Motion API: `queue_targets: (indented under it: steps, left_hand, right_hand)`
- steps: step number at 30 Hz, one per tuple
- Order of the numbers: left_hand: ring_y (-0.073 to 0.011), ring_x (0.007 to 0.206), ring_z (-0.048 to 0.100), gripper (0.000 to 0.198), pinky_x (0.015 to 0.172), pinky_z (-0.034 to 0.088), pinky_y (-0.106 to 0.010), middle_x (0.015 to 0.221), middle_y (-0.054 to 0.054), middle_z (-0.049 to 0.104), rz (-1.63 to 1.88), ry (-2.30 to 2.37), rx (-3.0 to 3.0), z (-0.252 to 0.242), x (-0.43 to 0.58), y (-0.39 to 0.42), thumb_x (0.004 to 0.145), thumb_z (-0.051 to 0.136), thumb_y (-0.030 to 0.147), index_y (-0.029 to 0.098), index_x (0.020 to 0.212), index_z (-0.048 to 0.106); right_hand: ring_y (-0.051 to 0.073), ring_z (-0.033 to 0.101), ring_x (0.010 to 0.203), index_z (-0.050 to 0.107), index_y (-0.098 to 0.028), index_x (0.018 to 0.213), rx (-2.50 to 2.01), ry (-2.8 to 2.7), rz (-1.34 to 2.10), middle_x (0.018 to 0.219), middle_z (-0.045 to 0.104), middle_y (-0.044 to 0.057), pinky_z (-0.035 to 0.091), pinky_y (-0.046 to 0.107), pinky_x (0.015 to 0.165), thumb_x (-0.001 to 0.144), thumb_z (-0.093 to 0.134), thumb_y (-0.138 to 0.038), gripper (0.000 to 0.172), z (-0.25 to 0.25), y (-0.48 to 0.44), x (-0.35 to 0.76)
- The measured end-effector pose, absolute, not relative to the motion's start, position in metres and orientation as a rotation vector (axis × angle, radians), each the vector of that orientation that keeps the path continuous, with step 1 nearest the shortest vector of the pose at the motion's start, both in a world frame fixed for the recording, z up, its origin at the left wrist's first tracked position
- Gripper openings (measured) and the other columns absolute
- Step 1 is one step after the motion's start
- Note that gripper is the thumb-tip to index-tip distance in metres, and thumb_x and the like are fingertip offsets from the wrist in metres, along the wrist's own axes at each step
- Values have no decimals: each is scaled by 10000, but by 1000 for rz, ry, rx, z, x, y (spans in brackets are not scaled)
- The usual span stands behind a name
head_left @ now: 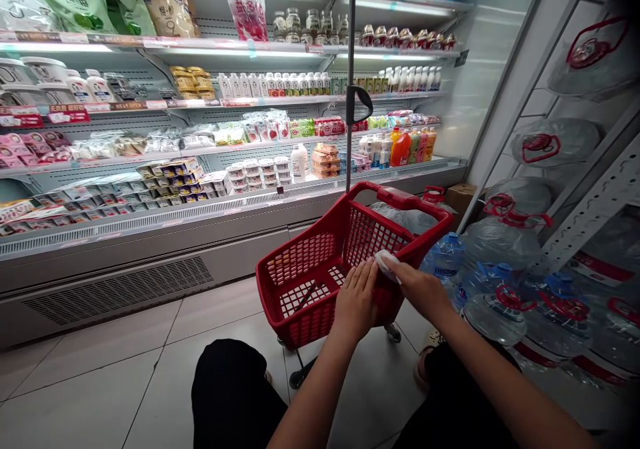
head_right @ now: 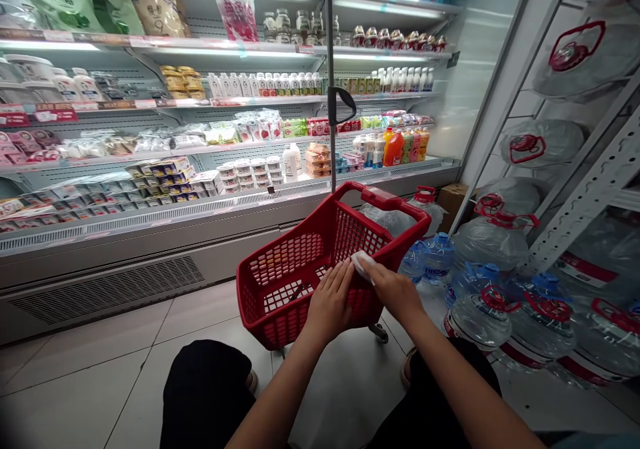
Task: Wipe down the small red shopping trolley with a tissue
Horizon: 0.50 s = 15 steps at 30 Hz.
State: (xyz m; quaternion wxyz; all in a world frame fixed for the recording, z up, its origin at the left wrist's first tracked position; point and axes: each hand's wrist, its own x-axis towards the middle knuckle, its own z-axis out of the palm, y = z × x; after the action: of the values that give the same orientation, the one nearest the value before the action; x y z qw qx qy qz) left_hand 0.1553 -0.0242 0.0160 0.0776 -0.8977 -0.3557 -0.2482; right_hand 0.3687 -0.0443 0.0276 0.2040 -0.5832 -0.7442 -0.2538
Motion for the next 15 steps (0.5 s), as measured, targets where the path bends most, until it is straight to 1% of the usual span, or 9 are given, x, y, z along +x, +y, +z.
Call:
queue_targets:
  steps: [3, 5, 8, 12, 13, 15]
  left_hand:
    - [-229, 1604, 226, 871, 1339, 126, -484, 1739, -37, 221, -708, -1119, -2551, 12, 134, -38, 893, 503, 163, 189, 1687, 144]
    - [-236, 1599, 244, 868, 1337, 125, -500, 1738, -21, 228, -677, -1162, -2474, 9, 119, -47, 906, 498, 150, 229, 1691, 134]
    - [-227, 1596, 252, 841, 1331, 163, -466, 1737, -12, 233, -633, -1154, -2465, 7, 105, -56, 935, 500, 175, 231, 1691, 136]
    - [-218, 1593, 257, 812, 1319, 205, -436, 1739, -25, 227, -633, -1142, -2497, 8, 103, -55, 964, 522, 249, 202, 1686, 154]
    - [-216, 1593, 257, 814, 1318, 209, -435, 1740, -25, 224, -632, -1145, -2496, 8, 103, -53, 959, 524, 237, 203, 1685, 156]
    - [-214, 1592, 259, 831, 1315, 217, -432, 1740, -22, 223, -622, -1149, -2496, 8, 103, -50, 942, 528, 205, 211, 1685, 157]
  right_hand:
    - [162, 734, 668, 422, -365, 1599, -1777, -1939, -772, 1213, 775, 30, 500, 215, 485, 921, 548, -87, 743, 36, -39, 402]
    - [178, 723, 639, 437, -350, 1594, -1869, -1834, -766, 1160, 786, 42, 478, 234, 455, 923, 561, -106, 724, 41, -37, 419]
    - [199, 743, 693, 405, -337, 1613, -1850, -1821, -696, 1227, 772, 55, 506, 243, 474, 914, 565, -110, 752, 38, -42, 405]
    - [179, 773, 830, 315, -357, 1646, -1622, -2037, -567, 1444, 665, 38, 579, 215, 582, 901, 514, -81, 819, 21, -57, 340]
    - [172, 774, 859, 289, -354, 1654, -1562, -2099, -552, 1458, 654, 41, 584, 205, 603, 899, 503, -76, 833, 18, -60, 329]
    - [162, 771, 868, 282, -349, 1657, -1510, -2164, -555, 1421, 682, 46, 576, 194, 611, 905, 496, -76, 828, 17, -61, 324]
